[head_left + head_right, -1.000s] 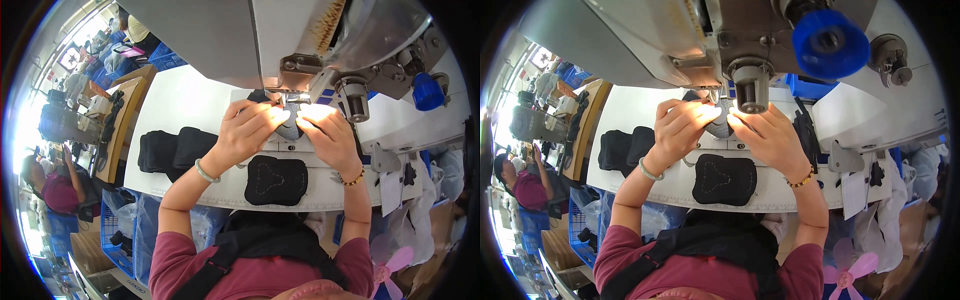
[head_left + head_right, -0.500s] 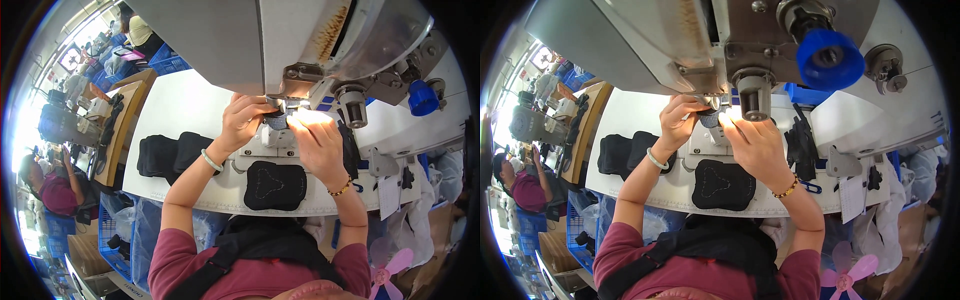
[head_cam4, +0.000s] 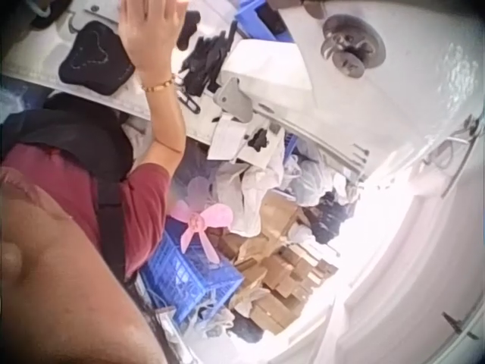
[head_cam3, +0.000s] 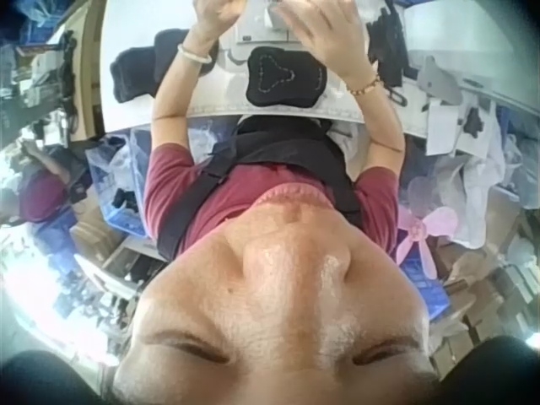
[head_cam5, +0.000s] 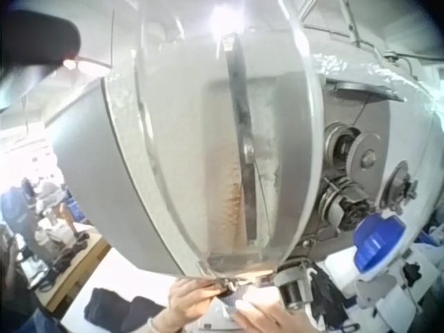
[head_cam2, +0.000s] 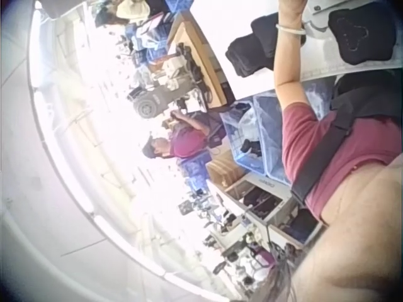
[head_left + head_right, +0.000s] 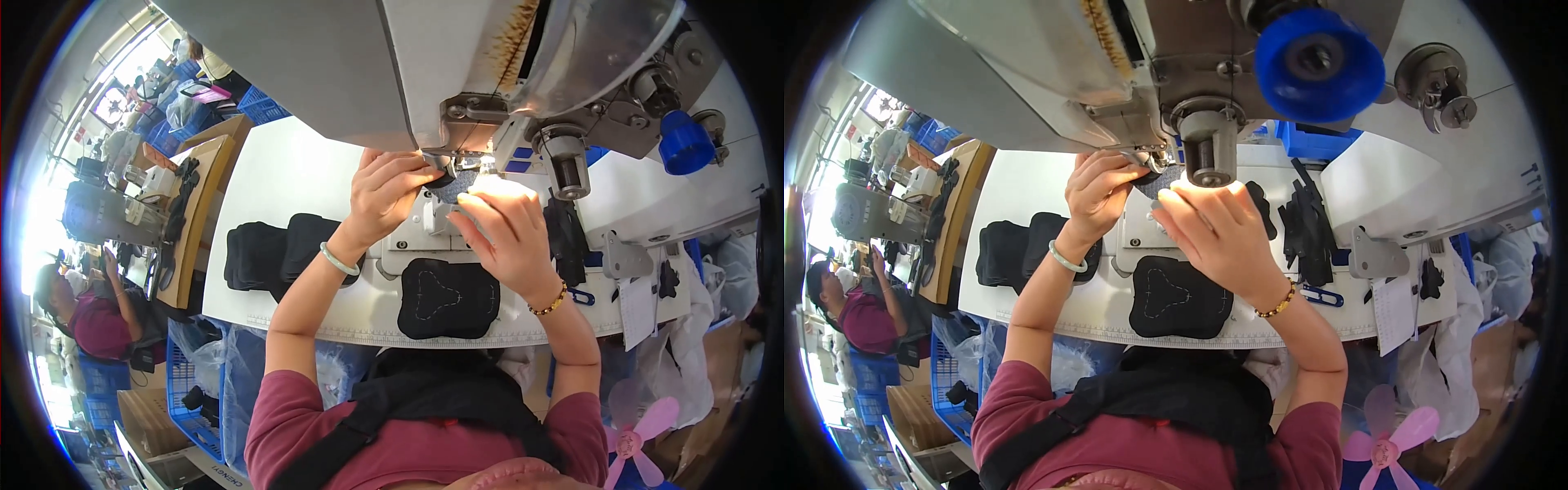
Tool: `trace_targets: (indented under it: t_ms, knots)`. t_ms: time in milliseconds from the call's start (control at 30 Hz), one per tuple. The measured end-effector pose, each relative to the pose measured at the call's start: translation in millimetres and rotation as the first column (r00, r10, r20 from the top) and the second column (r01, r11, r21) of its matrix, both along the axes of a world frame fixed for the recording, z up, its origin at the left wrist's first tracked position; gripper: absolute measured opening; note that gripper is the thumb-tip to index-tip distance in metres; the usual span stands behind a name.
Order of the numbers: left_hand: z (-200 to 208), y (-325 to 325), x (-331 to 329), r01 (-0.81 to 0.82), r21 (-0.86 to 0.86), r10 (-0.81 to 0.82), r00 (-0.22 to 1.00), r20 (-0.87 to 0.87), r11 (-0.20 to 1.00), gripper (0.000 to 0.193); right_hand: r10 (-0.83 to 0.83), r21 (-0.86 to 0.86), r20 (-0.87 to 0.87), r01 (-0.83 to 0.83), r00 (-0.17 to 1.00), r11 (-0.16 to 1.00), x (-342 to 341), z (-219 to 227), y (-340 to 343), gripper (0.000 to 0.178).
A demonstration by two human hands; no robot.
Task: Sewing together black fabric shoe components using an industrial sewing machine.
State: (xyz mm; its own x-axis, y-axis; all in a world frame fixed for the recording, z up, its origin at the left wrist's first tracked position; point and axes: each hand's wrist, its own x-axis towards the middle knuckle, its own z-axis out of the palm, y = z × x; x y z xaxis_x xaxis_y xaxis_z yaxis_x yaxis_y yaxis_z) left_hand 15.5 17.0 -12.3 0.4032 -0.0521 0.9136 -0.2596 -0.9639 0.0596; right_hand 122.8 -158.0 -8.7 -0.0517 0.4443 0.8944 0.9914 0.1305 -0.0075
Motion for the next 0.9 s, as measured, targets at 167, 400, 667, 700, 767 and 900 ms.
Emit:
trace_targets:
  t_ms: [167,400,667,700,767,900]
  knots:
    - [5,1,-5,-0.016,0.03,0.016,1.0,-0.007,0.999,0.031,-0.027,-0.048,0.07,0.031,0.997,0.998,2,-5,0,0.029]
    - [12,-6,-17,-0.075,0.145,0.092,0.989,-0.114,0.987,0.031,-0.035,-0.077,-0.068,0.03,0.997,0.997,-6,-1,-1,0.023]
    - [23,-34,-22,-0.224,0.277,0.27,0.953,-0.138,0.934,0.022,-0.09,-0.073,-0.061,0.085,0.994,0.994,-1,-5,-5,0.023]
    - [24,-36,-22,-0.225,0.274,0.27,0.952,-0.142,0.935,0.022,-0.113,-0.112,-0.096,0.102,0.989,0.988,-2,-4,-6,0.023]
    - [25,-41,-22,-0.293,0.373,0.363,0.923,-0.132,0.88,0.02,-0.118,-0.115,-0.116,0.104,0.986,0.988,1,-4,-5,0.022]
    - [26,-55,-23,-0.379,0.416,0.476,0.865,-0.157,0.826,0.019,-0.115,-0.109,-0.129,0.102,0.985,0.989,5,1,-2,0.021]
